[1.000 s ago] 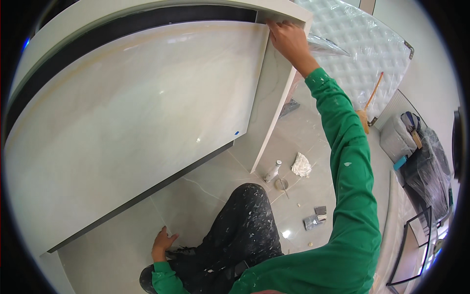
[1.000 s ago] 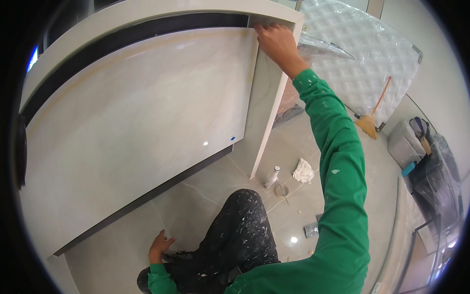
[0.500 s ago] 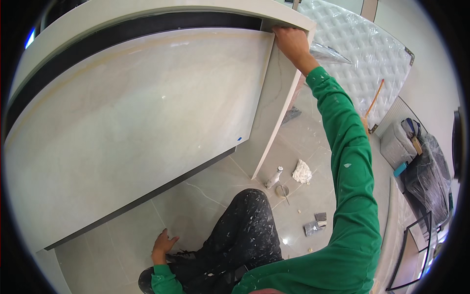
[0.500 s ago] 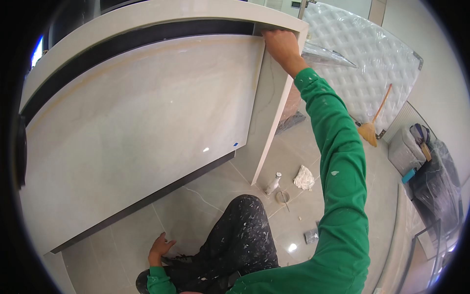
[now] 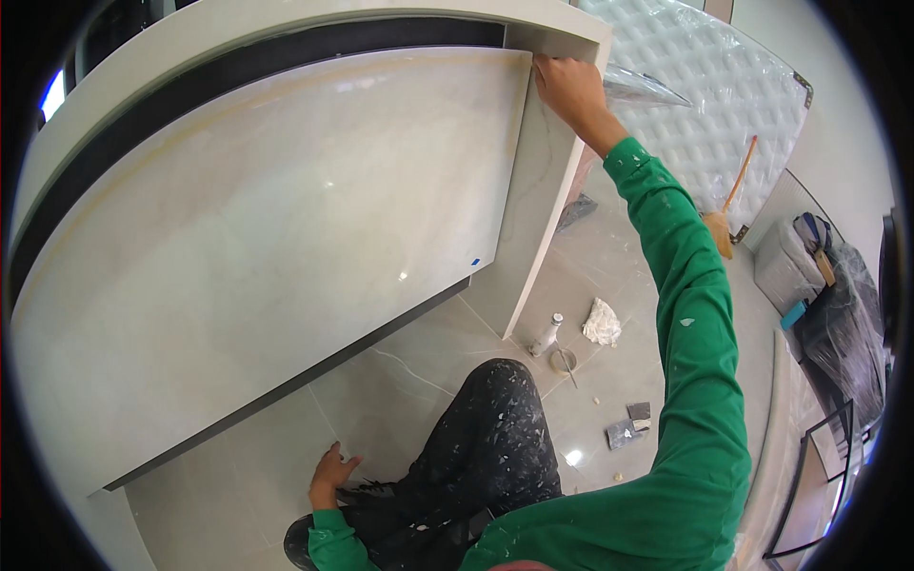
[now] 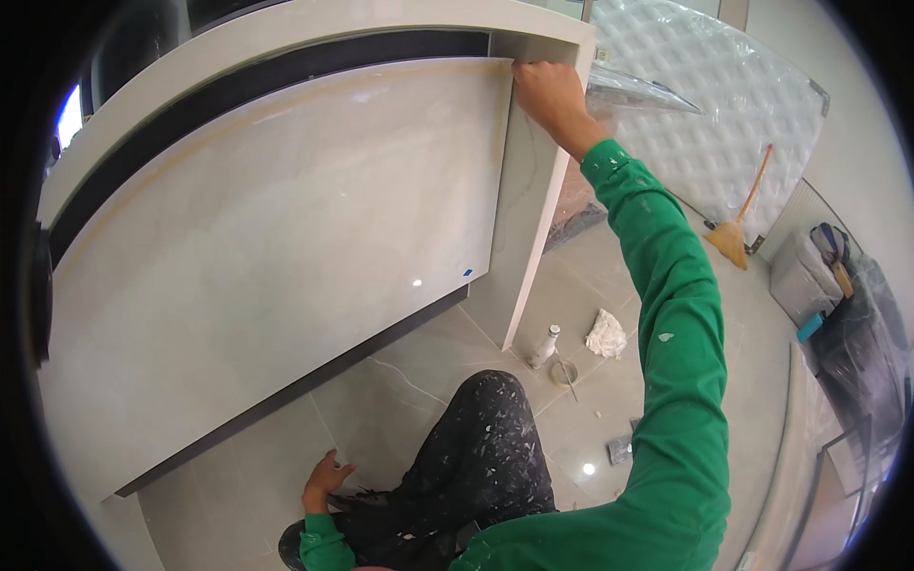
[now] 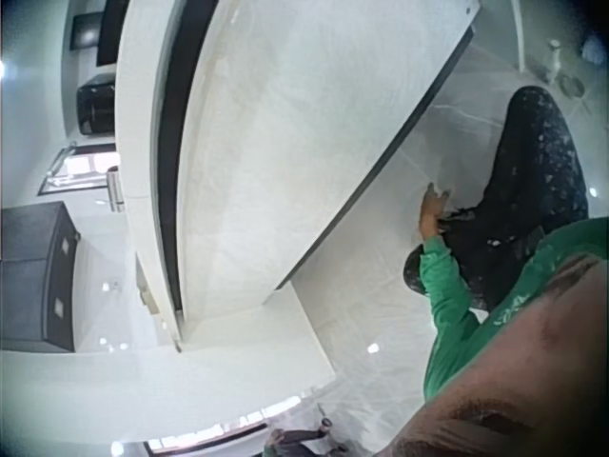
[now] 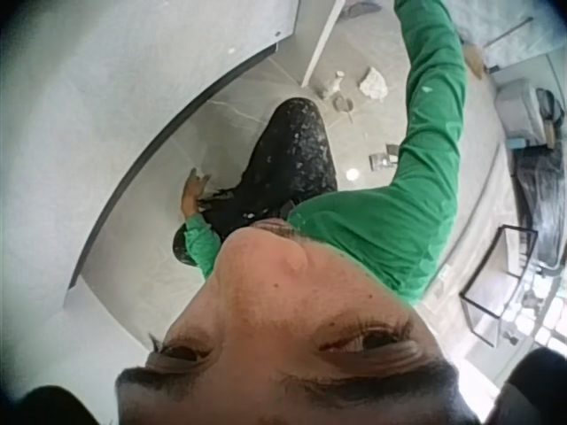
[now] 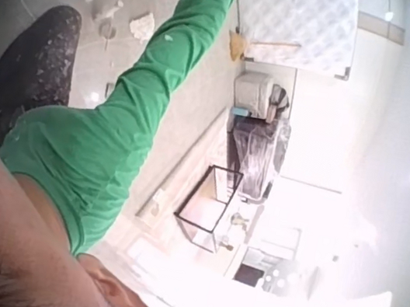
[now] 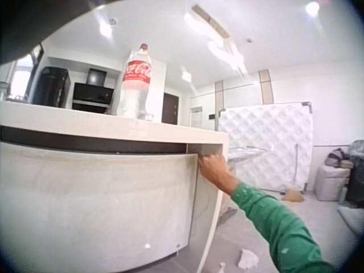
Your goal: The person cleans the edges of a white cabinet using a scraper and a cloth while sitting on the floor.
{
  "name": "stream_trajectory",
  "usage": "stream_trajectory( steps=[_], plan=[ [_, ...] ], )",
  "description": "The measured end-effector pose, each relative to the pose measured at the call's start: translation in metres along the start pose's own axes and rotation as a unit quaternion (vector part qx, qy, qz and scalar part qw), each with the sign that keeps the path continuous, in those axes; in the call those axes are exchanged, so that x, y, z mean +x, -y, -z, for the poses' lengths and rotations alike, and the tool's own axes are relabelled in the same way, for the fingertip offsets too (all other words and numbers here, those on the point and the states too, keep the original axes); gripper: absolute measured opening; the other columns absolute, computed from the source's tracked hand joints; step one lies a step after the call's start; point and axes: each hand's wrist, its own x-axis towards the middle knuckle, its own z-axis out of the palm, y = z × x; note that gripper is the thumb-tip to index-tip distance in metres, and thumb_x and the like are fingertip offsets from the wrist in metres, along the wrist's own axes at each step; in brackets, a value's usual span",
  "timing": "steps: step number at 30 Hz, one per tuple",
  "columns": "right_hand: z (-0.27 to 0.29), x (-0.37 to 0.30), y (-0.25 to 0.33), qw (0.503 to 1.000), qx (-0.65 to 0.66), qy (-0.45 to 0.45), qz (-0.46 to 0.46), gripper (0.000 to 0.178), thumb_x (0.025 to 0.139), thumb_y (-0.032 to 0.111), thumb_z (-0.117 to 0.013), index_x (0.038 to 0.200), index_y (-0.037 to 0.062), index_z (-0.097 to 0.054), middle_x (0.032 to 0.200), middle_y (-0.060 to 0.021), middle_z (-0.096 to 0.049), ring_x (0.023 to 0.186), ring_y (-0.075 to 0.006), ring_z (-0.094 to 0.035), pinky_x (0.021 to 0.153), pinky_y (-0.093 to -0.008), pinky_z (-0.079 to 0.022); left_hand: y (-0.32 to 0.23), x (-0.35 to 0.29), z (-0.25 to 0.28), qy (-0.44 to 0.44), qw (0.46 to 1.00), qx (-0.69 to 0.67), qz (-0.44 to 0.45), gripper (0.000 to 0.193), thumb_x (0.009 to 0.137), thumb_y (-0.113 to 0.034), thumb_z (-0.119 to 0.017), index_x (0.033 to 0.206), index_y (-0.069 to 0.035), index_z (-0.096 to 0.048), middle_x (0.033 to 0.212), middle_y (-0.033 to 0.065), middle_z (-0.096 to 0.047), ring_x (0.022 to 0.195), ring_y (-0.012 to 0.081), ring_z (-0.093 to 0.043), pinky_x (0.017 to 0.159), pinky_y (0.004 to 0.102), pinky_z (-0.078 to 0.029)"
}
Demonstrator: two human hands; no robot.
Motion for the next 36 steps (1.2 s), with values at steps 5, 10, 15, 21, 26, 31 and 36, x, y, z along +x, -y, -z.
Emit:
stream_trajectory(
  steps=[5, 10, 15, 21, 26, 31, 36],
  plan=[
    [0.006, -0.017, 0.01, 0.999, 0.031, -0.007, -0.02, 0.015, 0.092, 0.019, -0.059, 0.087, 0.0094, -0.069, 0.07, -0.0147, -0.069, 0.063, -0.0369, -0.067, 0.058, -0.0475, -0.055, -0.006, -0.003, 0.001, 0.011, 1.0, -0.003, -0.008, 0.097, 0.085, -0.057, -0.073, 0.15, 0.007, -0.039, 0.13, 0.0292, -0.062, 0.122, 0.0404, -0.061, 0.103, 0.0442, -0.048],
    [0.012, -0.031, 0.016, 0.998, 0.054, 0.007, -0.021, 0.014, 0.092, 0.019, -0.059, 0.087, 0.0099, -0.069, 0.07, -0.0139, -0.069, 0.062, -0.037, -0.066, 0.058, -0.0474, -0.055, 0.0, 0.0, -0.001, 0.013, 1.0, -0.003, -0.008, 0.097, 0.085, -0.057, -0.072, 0.15, 0.007, -0.039, 0.13, 0.0296, -0.062, 0.122, 0.0405, -0.061, 0.103, 0.0442, -0.048],
    [0.021, -0.047, 0.026, 0.997, 0.055, 0.037, -0.042, 0.013, 0.09, 0.02, -0.06, 0.085, 0.0111, -0.069, 0.069, -0.0129, -0.068, 0.061, -0.0361, -0.066, 0.058, -0.0468, -0.054, 0.001, 0.001, -0.002, 0.013, 1.0, 0.001, -0.008, 0.097, 0.085, -0.058, -0.073, 0.15, 0.006, -0.04, 0.13, 0.0294, -0.062, 0.123, 0.0402, -0.061, 0.103, 0.0439, -0.048],
    [0.024, -0.08, 0.035, 0.993, 0.093, 0.053, -0.041, 0.011, 0.087, 0.018, -0.063, 0.081, 0.0118, -0.068, 0.066, -0.0125, -0.066, 0.059, -0.0352, -0.065, 0.057, -0.047, -0.052, -0.005, -0.002, -0.001, 0.021, 1.0, 0.0, 0.003, 0.097, 0.085, -0.058, -0.073, 0.15, 0.006, -0.039, 0.13, 0.0293, -0.063, 0.123, 0.0405, -0.061, 0.104, 0.0434, -0.047],
    [0.027, -0.117, 0.047, 0.985, 0.128, 0.115, -0.031, 0.011, 0.082, 0.016, -0.065, 0.078, 0.0053, -0.064, 0.064, -0.0177, -0.065, 0.06, -0.0385, -0.067, 0.057, -0.0499, -0.054, -0.008, -0.001, 0.0, 0.025, 1.0, 0.007, 0.006, 0.098, 0.085, -0.058, -0.072, 0.15, 0.007, -0.039, 0.13, 0.0292, -0.063, 0.123, 0.0411, -0.061, 0.104, 0.0438, -0.048],
    [0.044, -0.161, 0.064, 0.973, 0.164, 0.161, -0.028, 0.01, 0.08, 0.013, -0.064, 0.076, 0.0039, -0.062, 0.062, -0.0177, -0.064, 0.057, -0.039, -0.065, 0.055, -0.0494, -0.053, -0.003, -0.001, -0.002, 0.03, 0.999, 0.016, 0.006, 0.098, 0.085, -0.059, -0.072, 0.151, 0.006, -0.038, 0.131, 0.0292, -0.063, 0.123, 0.0412, -0.06, 0.104, 0.0442, -0.047],
    [0.058, -0.212, 0.067, 0.965, 0.18, 0.189, -0.026, 0.006, 0.08, 0.013, -0.066, 0.078, 0.007, -0.066, 0.061, -0.013, -0.062, 0.055, -0.0351, -0.062, 0.053, -0.0456, -0.049, 0.001, -0.001, -0.004, 0.033, 0.999, 0.017, 0.006, 0.097, 0.085, -0.058, -0.072, 0.15, 0.006, -0.038, 0.131, 0.0295, -0.062, 0.123, 0.0411, -0.061, 0.104, 0.0442, -0.048]
  ],
)
